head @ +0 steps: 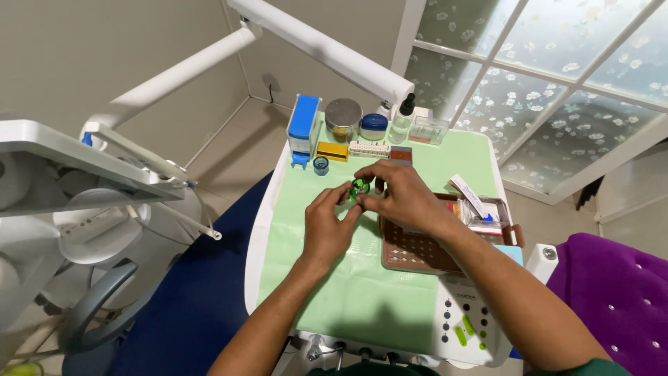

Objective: The person moves a tray of dental supplies from a blue chair to a green tray table. They then open and close various containers, including a blue box, a metal tin, and a small blue jar, and handle a dropper bottle and small boxes, arranging them on the table.

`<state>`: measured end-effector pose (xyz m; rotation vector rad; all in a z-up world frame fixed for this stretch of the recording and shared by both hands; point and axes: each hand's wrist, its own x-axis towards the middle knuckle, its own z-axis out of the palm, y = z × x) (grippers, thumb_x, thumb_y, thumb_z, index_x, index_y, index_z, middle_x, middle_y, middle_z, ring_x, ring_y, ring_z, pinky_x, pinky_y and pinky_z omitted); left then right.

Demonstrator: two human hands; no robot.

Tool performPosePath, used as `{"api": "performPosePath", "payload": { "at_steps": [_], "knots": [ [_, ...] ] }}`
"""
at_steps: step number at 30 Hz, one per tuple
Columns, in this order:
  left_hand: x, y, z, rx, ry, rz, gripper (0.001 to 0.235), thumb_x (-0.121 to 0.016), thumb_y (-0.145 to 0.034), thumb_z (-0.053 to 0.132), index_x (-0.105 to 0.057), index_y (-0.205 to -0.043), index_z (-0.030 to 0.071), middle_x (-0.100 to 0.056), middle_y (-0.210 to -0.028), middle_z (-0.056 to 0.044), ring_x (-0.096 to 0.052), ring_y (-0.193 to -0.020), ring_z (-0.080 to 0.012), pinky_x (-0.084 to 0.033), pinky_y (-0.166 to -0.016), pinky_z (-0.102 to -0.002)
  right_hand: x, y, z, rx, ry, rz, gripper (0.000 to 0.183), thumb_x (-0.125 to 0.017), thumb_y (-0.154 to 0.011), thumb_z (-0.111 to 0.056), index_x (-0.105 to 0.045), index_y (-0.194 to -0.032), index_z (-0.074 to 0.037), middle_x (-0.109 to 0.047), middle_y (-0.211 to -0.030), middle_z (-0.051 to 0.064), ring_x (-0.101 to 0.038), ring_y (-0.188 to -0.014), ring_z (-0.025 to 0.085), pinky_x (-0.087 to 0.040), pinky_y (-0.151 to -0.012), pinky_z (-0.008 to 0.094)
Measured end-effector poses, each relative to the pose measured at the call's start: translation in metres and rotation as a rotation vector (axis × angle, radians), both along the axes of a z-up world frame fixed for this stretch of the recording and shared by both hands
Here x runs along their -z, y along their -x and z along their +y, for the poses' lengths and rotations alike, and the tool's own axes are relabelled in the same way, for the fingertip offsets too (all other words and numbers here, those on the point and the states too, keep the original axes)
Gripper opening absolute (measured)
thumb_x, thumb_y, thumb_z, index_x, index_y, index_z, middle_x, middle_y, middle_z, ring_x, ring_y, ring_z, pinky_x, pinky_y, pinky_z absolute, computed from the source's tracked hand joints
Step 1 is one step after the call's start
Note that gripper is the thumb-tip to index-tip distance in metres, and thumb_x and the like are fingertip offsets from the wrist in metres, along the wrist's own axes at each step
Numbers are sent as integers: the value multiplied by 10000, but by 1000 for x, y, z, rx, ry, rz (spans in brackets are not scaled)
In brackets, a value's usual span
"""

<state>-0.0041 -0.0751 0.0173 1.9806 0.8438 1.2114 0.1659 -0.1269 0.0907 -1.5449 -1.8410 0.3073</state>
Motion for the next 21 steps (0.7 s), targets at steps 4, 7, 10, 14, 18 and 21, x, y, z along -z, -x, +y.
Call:
{"api": "performPosePath", "payload": {
  "at_steps": [4,7,10,14,18,21],
  "knots": [
    [-9,14,8,-66,155,114,741,-865,-761,188,-536,-1375,-63,-693,-1062,-166,-700,-938,-266,-588,-770,-386,19,-4,45,57,37,9,397,-800,-804,-121,-725,-1184,-35,-714,-1039,130,-691,-828,252,-560,-771,372],
    [4,28,14,-105,142,154,606,-817,-855,220,-607,-1362,-37,-713,-1066,-163,-716,-964,-263,-591,-847,-384,44,-13,75,109,74,-7,412,-800,-800,-101,-726,-1200,-36,-705,-1077,142,-699,-842,260,-561,-799,373],
    [10,38,16,-134,153,204,528,-789,-881,206,-634,-1332,-20,-720,-1063,-149,-717,-973,-254,-590,-856,-383,65,-19,92,129,83,17,407,-788,-798,-92,-715,-1194,-28,-705,-1103,133,-710,-874,242,-575,-818,351],
    [11,46,18,-183,158,161,490,-786,-874,188,-662,-1306,-7,-730,-1032,-142,-725,-951,-247,-590,-863,-383,73,-15,100,137,88,-12,406,-812,-797,-108,-722,-1185,-32,-709,-1079,134,-703,-853,253,-569,-809,355],
    [7,46,17,-189,174,153,477,-780,-872,183,-672,-1298,-1,-734,-1015,-134,-726,-930,-238,-591,-850,-379,72,-8,103,161,115,-21,409,-824,-801,-122,-720,-1186,-33,-702,-1070,143,-695,-860,270,-561,-817,366],
    [11,45,18,-158,165,174,470,-765,-892,186,-658,-1307,-6,-726,-1005,-132,-724,-940,-222,-595,-843,-366,79,-7,105,142,83,-30,416,-828,-794,-127,-718,-1182,-28,-708,-1081,139,-696,-906,270,-552,-839,373]
  ]
}}
